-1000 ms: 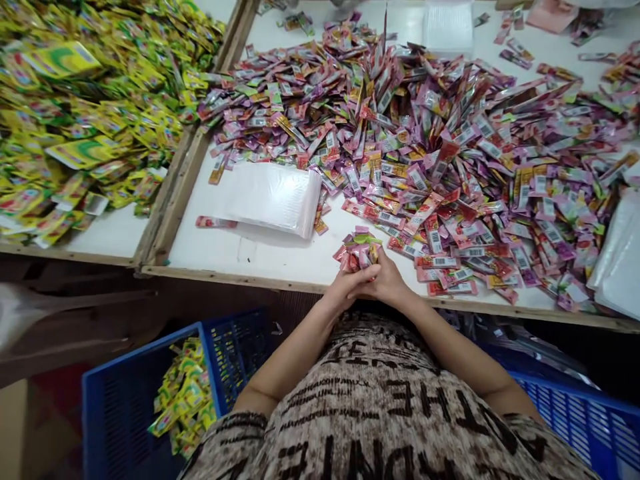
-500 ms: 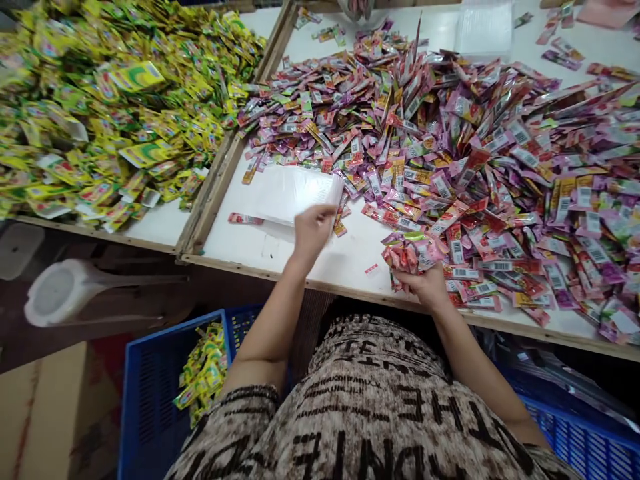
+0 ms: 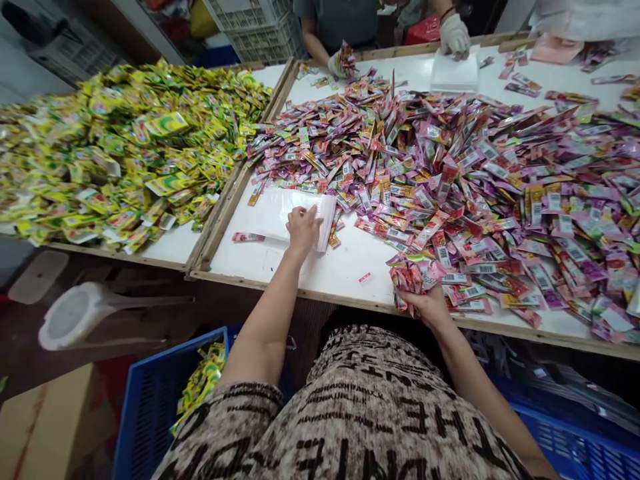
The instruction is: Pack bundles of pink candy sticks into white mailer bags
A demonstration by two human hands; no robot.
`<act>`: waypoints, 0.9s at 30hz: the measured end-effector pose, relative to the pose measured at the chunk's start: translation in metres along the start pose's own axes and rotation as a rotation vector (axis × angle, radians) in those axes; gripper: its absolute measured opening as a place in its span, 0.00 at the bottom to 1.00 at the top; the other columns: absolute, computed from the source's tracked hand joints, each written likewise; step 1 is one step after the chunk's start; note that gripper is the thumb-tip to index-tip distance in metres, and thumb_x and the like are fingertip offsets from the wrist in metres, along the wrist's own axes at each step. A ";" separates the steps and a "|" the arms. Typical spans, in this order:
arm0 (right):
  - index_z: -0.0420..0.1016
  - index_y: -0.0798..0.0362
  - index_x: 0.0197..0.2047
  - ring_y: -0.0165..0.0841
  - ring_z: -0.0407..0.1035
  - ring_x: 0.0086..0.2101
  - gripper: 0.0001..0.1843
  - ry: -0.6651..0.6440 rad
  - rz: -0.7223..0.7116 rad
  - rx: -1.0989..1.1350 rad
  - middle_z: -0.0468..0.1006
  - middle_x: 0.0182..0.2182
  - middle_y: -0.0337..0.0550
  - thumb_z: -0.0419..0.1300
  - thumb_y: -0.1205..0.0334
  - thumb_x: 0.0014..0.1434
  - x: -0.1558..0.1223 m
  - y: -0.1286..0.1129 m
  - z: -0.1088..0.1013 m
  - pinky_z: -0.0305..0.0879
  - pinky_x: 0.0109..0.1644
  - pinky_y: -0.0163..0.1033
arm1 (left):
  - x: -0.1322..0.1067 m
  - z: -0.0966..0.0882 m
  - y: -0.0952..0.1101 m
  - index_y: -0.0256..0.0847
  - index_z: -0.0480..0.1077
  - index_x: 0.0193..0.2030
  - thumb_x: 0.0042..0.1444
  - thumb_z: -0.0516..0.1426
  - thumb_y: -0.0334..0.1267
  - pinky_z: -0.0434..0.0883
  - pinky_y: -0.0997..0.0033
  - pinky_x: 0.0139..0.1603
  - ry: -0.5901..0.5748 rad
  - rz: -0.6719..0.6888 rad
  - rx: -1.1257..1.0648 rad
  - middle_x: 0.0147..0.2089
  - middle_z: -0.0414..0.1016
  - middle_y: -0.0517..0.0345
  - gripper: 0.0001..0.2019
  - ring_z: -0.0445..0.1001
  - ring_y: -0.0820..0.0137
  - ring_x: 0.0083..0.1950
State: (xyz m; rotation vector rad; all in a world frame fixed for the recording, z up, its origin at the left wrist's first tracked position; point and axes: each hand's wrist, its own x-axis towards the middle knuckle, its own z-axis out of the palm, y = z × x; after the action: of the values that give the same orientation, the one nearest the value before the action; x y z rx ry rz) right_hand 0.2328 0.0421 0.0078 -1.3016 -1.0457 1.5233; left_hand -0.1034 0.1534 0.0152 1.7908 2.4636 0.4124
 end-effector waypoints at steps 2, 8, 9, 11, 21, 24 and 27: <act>0.76 0.47 0.38 0.47 0.77 0.28 0.25 0.030 0.016 0.034 0.79 0.24 0.44 0.78 0.53 0.36 -0.001 -0.003 -0.004 0.75 0.28 0.50 | 0.000 -0.002 -0.010 0.45 0.64 0.68 0.64 0.54 0.43 0.62 0.51 0.59 -0.023 0.017 -0.008 0.65 0.60 0.40 0.26 0.60 0.50 0.64; 0.75 0.48 0.38 0.49 0.78 0.33 0.27 0.059 -0.007 0.110 0.81 0.27 0.45 0.77 0.52 0.35 -0.008 -0.007 -0.005 0.76 0.31 0.51 | -0.013 -0.001 -0.003 0.41 0.61 0.69 0.56 0.57 0.35 0.62 0.47 0.60 -0.023 0.030 0.047 0.67 0.59 0.37 0.32 0.57 0.47 0.67; 0.75 0.48 0.38 0.49 0.78 0.33 0.26 0.058 -0.017 0.115 0.81 0.27 0.45 0.77 0.52 0.36 -0.010 -0.006 -0.006 0.76 0.31 0.51 | -0.012 -0.003 0.000 0.40 0.63 0.67 0.58 0.56 0.36 0.62 0.47 0.60 0.003 0.012 0.038 0.66 0.62 0.36 0.29 0.59 0.47 0.66; 0.75 0.48 0.35 0.48 0.77 0.31 0.24 0.061 -0.033 0.116 0.80 0.25 0.44 0.77 0.53 0.36 -0.012 -0.005 -0.011 0.76 0.31 0.50 | -0.007 -0.012 0.003 0.37 0.69 0.61 0.60 0.54 0.34 0.62 0.46 0.60 0.040 -0.017 0.013 0.60 0.69 0.35 0.22 0.63 0.48 0.62; 0.75 0.50 0.36 0.41 0.78 0.33 0.23 0.110 -0.191 0.198 0.80 0.26 0.38 0.77 0.56 0.37 -0.020 -0.060 -0.024 0.77 0.41 0.46 | -0.118 0.014 0.109 0.42 0.76 0.38 0.52 0.62 0.38 0.71 0.64 0.46 -0.216 0.200 -0.455 0.36 0.77 0.54 0.07 0.75 0.64 0.39; 0.76 0.51 0.43 0.40 0.78 0.40 0.27 -0.070 -0.248 0.135 0.82 0.39 0.41 0.75 0.55 0.39 0.001 -0.070 0.000 0.75 0.47 0.45 | -0.157 0.047 0.150 0.40 0.74 0.27 0.47 0.64 0.34 0.72 0.67 0.40 -0.363 0.092 -0.804 0.27 0.76 0.54 0.03 0.75 0.63 0.35; 0.74 0.52 0.44 0.38 0.76 0.38 0.27 -0.115 -0.258 -0.210 0.81 0.38 0.40 0.72 0.55 0.40 0.023 -0.051 0.005 0.73 0.45 0.44 | -0.156 0.060 0.154 0.39 0.73 0.24 0.48 0.63 0.35 0.70 0.69 0.34 -0.358 0.025 -0.908 0.23 0.74 0.55 0.05 0.74 0.65 0.32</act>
State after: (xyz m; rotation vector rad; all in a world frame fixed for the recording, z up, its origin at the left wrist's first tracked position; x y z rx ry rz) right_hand 0.2301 0.0779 0.0505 -1.1754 -1.4206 1.3326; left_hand 0.1014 0.0613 -0.0190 1.3341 1.5948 0.9225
